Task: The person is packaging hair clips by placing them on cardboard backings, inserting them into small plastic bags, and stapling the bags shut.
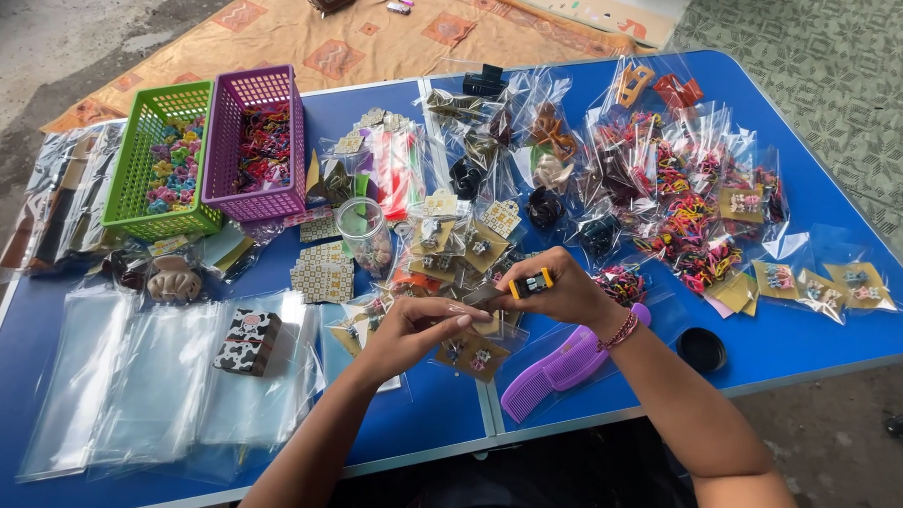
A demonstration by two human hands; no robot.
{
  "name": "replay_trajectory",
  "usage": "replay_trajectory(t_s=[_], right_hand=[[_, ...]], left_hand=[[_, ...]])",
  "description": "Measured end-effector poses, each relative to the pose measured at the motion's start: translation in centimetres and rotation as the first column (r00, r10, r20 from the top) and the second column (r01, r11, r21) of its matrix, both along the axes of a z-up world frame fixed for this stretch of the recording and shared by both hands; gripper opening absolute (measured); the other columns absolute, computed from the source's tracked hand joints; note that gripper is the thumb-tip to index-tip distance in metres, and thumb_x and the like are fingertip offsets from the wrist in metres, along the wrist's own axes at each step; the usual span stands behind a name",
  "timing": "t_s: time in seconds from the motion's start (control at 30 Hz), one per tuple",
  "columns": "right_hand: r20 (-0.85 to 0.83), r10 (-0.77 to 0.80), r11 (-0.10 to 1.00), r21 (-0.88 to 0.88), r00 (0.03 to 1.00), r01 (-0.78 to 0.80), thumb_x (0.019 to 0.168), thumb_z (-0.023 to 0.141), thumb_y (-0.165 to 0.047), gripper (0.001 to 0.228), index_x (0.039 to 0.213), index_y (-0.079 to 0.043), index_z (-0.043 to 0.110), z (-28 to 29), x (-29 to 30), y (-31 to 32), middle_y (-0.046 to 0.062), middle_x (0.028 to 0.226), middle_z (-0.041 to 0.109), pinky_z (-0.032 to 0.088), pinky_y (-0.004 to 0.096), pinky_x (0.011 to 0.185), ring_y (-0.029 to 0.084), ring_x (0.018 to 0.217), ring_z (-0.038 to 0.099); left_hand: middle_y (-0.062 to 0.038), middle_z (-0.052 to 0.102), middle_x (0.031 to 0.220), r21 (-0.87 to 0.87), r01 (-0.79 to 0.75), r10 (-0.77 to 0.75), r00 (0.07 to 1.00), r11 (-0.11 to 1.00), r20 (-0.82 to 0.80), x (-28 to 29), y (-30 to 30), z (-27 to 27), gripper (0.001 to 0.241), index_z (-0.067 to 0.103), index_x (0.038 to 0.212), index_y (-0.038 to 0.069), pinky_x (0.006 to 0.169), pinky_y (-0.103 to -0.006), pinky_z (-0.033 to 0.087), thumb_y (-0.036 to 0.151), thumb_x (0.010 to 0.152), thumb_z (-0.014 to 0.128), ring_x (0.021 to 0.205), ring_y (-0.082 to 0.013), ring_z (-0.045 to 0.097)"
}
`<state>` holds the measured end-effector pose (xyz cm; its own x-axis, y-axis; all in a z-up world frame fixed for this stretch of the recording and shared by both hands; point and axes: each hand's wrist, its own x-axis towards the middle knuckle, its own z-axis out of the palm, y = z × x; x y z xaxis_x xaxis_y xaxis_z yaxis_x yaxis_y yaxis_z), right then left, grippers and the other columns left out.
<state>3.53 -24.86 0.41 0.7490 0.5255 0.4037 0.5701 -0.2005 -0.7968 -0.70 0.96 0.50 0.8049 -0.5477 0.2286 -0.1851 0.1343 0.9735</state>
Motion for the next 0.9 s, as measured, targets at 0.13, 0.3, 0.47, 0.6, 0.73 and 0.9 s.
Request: replay_trajectory(t_s=[0.13,0.3,0.47,0.6,0.73,0.9], right_hand=[[0.192,-0.049,0.992,-0.101,0.980,0.070,0.082,0.085,-0.010,0.007,0.082,-0.014,0.080,0.3,-0.6,0.3,0.004,0.067,0.073,0.058,0.031,0.062,0.022,0.062,0.073],[0.257,0.003,0.988,-0.147,0.966,0.036,0.080,0.085,-0.007,0.008,0.084,-0.012,0.080,0.8,-1.1,0.9,0.007,0.077,0.076,0.061,0.034,0.067,0.025,0.069,0.075],[0.336,-0.005,0.964,-0.250,0.942,0.094,0.079,0.085,-0.012,0.009,0.085,-0.016,0.078,0.4,-1.3,1.3,0.002,0.081,0.074,0.061,0.038,0.065,0.027,0.070,0.073],[0.339,-0.022,0.956,-0.268,0.940,0.119,0.080,0.085,-0.008,0.011,0.087,-0.016,0.080,-0.2,-1.4,1.0,0.006,0.081,0.070,0.063,0.032,0.066,0.024,0.069,0.073],[0.332,-0.013,0.947,-0.297,0.943,0.118,0.082,0.083,-0.008,0.010,0.087,-0.015,0.080,-0.3,-1.4,1.2,0.005,0.080,0.068,0.063,0.033,0.063,0.025,0.067,0.072],[0.139,-0.009,0.995,-0.100,0.990,0.024,0.077,0.085,-0.002,0.013,0.087,-0.011,0.083,1.0,-1.0,1.0,0.007,0.080,0.071,0.059,0.034,0.063,0.021,0.067,0.071]], left_hand=[[-0.016,0.079,0.089,0.065,-0.001,0.006,0.997,0.998,-0.079,0.2,-0.3,0.2,0.022,0.082,0.104,0.002,0.063,-0.0302,0.053,0.020,0.094,0.075,0.072,-0.0132,0.062],[-0.013,0.077,0.083,0.075,-0.016,0.029,0.984,0.997,-0.175,0.4,-0.3,0.5,0.024,0.082,0.105,0.002,0.054,-0.0243,0.048,0.022,0.094,0.075,0.062,-0.0099,0.058],[-0.012,0.078,0.082,0.077,-0.024,0.038,0.982,0.997,-0.186,1.0,0.3,-1.8,0.021,0.082,0.103,0.001,0.051,-0.0221,0.049,0.016,0.089,0.079,0.053,-0.0066,0.055],[-0.008,0.069,0.070,0.058,-0.005,0.018,0.971,0.998,-0.240,1.1,0.2,-1.6,0.024,0.081,0.108,0.000,0.049,-0.0214,0.045,0.018,0.092,0.078,0.054,-0.0069,0.054],[-0.007,0.063,0.065,0.053,-0.023,0.036,0.964,0.998,-0.262,0.9,-0.2,0.3,0.025,0.081,0.108,0.001,0.049,-0.0220,0.044,0.019,0.092,0.079,0.054,-0.0084,0.054],[-0.013,0.068,0.077,0.063,-0.027,0.041,0.972,0.998,-0.233,1.5,0.1,-1.2,0.023,0.083,0.106,0.002,0.060,-0.0268,0.049,0.020,0.092,0.078,0.068,-0.0149,0.062]])
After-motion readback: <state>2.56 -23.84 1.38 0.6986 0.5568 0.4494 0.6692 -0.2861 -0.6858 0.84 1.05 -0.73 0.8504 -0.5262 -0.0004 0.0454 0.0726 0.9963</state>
